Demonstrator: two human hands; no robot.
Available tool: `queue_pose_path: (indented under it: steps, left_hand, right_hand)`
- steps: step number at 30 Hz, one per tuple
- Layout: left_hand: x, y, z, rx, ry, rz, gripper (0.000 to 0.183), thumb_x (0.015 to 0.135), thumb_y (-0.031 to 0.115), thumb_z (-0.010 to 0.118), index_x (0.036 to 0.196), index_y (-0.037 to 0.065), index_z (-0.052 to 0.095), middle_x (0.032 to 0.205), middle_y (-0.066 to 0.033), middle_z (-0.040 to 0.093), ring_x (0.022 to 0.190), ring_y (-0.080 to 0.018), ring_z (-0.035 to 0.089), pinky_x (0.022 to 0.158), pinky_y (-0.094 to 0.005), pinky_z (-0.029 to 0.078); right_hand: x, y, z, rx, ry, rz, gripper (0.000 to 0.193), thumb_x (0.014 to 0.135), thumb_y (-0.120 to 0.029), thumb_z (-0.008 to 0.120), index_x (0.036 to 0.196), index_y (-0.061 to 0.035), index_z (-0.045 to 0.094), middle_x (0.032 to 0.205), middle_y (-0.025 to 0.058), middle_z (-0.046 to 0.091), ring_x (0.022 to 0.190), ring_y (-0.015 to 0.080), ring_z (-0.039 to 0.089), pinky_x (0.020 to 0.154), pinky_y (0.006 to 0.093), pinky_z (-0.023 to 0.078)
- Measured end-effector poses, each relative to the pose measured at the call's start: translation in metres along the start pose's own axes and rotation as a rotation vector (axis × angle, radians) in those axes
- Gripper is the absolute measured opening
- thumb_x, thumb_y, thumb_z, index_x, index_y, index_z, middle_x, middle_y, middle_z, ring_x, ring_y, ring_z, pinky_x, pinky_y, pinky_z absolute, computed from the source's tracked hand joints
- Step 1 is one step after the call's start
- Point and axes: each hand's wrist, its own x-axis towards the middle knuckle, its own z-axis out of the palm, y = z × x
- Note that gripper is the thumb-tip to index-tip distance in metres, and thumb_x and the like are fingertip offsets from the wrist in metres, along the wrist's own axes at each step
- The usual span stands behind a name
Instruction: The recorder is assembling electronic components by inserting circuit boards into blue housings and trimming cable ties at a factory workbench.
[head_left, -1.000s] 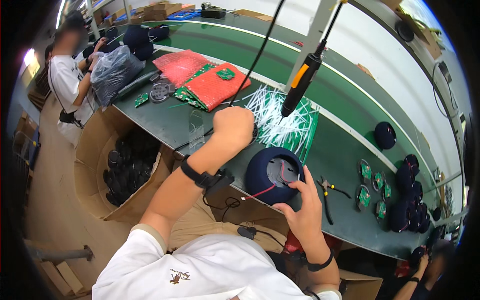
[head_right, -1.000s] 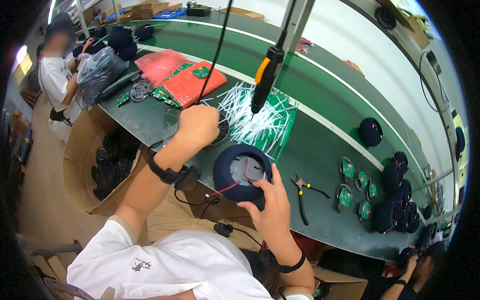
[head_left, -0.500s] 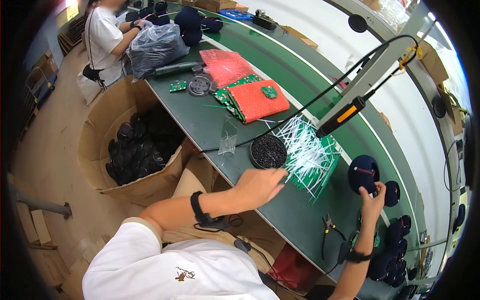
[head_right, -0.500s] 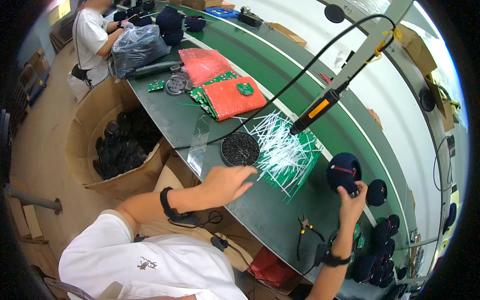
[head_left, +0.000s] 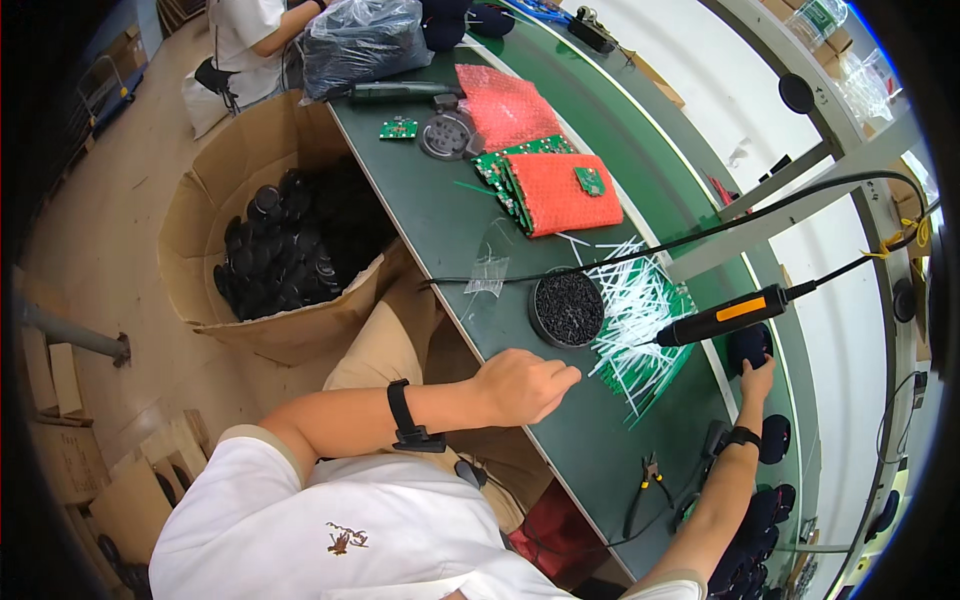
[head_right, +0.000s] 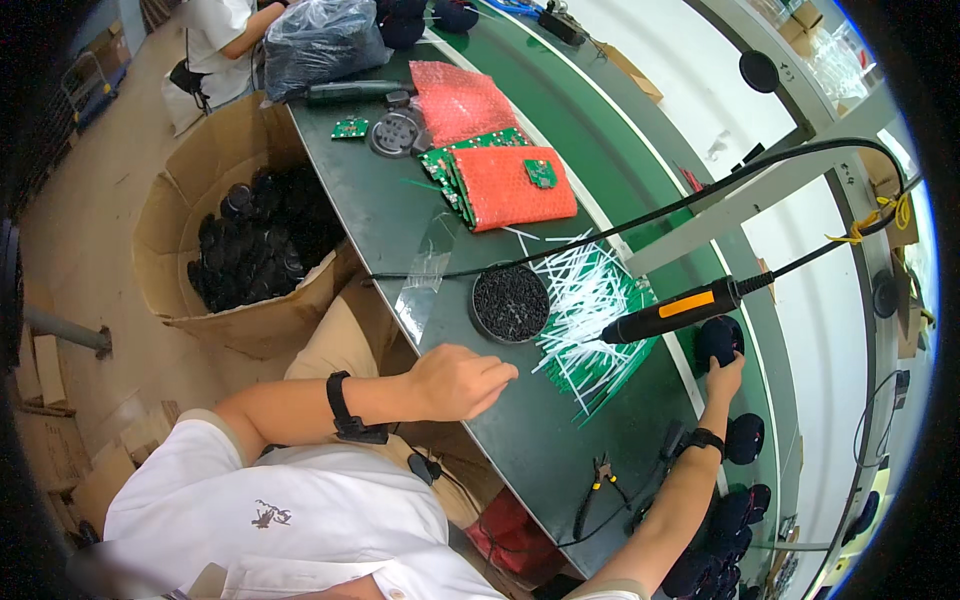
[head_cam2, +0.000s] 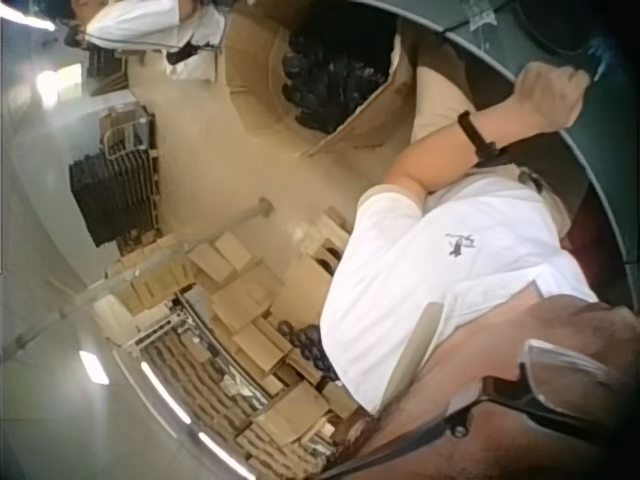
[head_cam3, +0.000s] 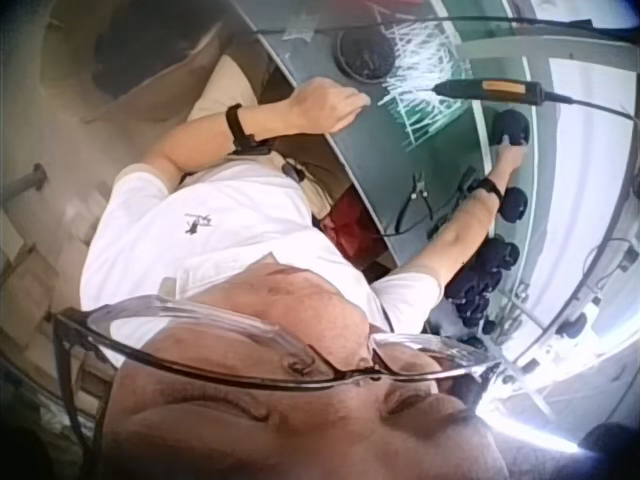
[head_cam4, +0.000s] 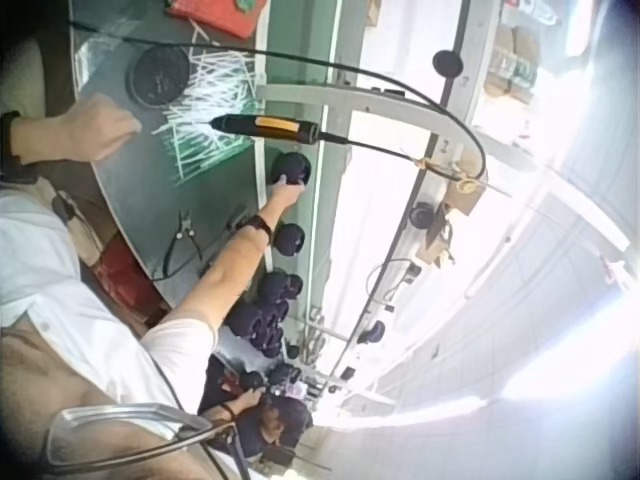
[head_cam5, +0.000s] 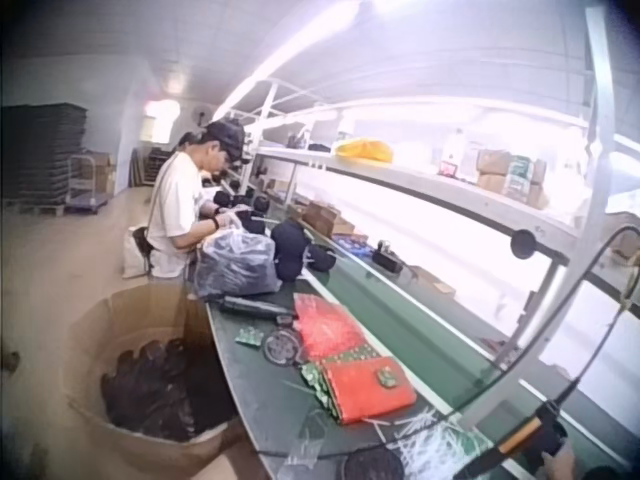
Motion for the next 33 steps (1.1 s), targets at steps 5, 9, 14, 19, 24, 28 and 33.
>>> queue_pose_path:
  steps: [5, 9, 14, 19, 24, 28, 33]
  left_hand:
    - [0.001, 0.001, -0.004, 0.005, -0.045, 0.004, 0.018, 0.085, 0.012, 0.074, 0.102, 0.011, 0.068, 0.076, -0.0037, 0.061, 0.06, -0.0245, 0.066, 0.053, -0.0394, 0.051]
    - [0.007, 0.005, -0.019, -0.136, -0.056, -0.033, 0.015, 0.088, 0.013, 0.073, 0.101, 0.01, 0.067, 0.08, -0.0066, 0.063, 0.068, -0.0271, 0.068, 0.059, -0.041, 0.052]
    - [0.036, -0.04, -0.07, -0.156, 0.201, -0.279, 0.008, 0.089, 0.01, 0.069, 0.093, 0.004, 0.066, 0.085, -0.0148, 0.065, 0.075, -0.0343, 0.066, 0.066, -0.0434, 0.052]
    - [0.1, -0.19, -0.145, 0.686, 0.261, -0.42, 0.026, 0.087, 0.021, 0.078, 0.104, 0.005, 0.067, 0.101, -0.0142, 0.067, 0.104, -0.0366, 0.063, 0.087, -0.0462, 0.053]
    - [0.114, -0.265, -0.162, 0.857, 0.058, -0.701, 0.052, 0.078, 0.035, 0.088, 0.119, 0.008, 0.071, 0.116, -0.015, 0.068, 0.113, -0.0368, 0.059, 0.096, -0.0488, 0.049]
    - [0.116, -0.25, -0.175, 0.665, 0.294, -0.529, 0.05, 0.078, 0.025, 0.088, 0.122, 0.01, 0.071, 0.113, -0.0147, 0.069, 0.11, -0.0356, 0.063, 0.095, -0.0462, 0.052]
    - [0.091, -0.136, -0.172, -0.171, 0.149, -0.358, 0.047, 0.08, 0.002, 0.079, 0.126, 0.005, 0.071, 0.116, -0.0112, 0.069, 0.108, -0.0237, 0.069, 0.095, -0.0368, 0.055]
  right_hand:
    - [-0.077, -0.065, -0.084, 0.274, -0.075, -0.193, 0.048, 0.094, -0.013, 0.075, 0.137, -0.0004, 0.058, 0.118, 0.0198, 0.072, 0.11, 0.0356, 0.07, 0.098, 0.0415, 0.053]
    - [-0.215, -0.145, -0.167, 0.796, -0.411, -0.213, 0.028, 0.095, -0.003, 0.07, 0.122, 0.002, 0.065, 0.109, 0.0092, 0.072, 0.103, 0.0168, 0.068, 0.092, 0.0313, 0.054]
    - [-0.352, -0.193, -0.213, 0.887, -0.584, 0.079, 0.021, 0.09, 0.005, 0.07, 0.112, 0.0036, 0.068, 0.095, 0.0107, 0.074, 0.084, 0.0142, 0.071, 0.076, 0.0274, 0.058]
    - [-0.41, -0.216, -0.175, 0.714, -0.256, 0.003, 0.01, 0.087, 0.001, 0.075, 0.094, -0.0028, 0.069, 0.086, 0.005, 0.066, 0.066, 0.0136, 0.062, 0.055, 0.0294, 0.045]
    - [-0.418, -0.229, -0.155, 0.474, -0.038, -0.191, 0.012, 0.083, -0.002, 0.075, 0.092, -0.0063, 0.068, 0.084, 0.0089, 0.064, 0.066, 0.0266, 0.062, 0.059, 0.0378, 0.047]
    - [-0.413, -0.227, -0.163, 0.527, -0.078, -0.228, 0.012, 0.083, -0.001, 0.075, 0.092, -0.0059, 0.068, 0.079, 0.0075, 0.061, 0.065, 0.0236, 0.062, 0.058, 0.0364, 0.045]
    - [-0.403, -0.241, -0.177, 0.743, -0.243, -0.064, 0.013, 0.088, 0.001, 0.072, 0.1, -0.0043, 0.069, 0.084, 0.0054, 0.065, 0.07, 0.0146, 0.062, 0.061, 0.0291, 0.047]
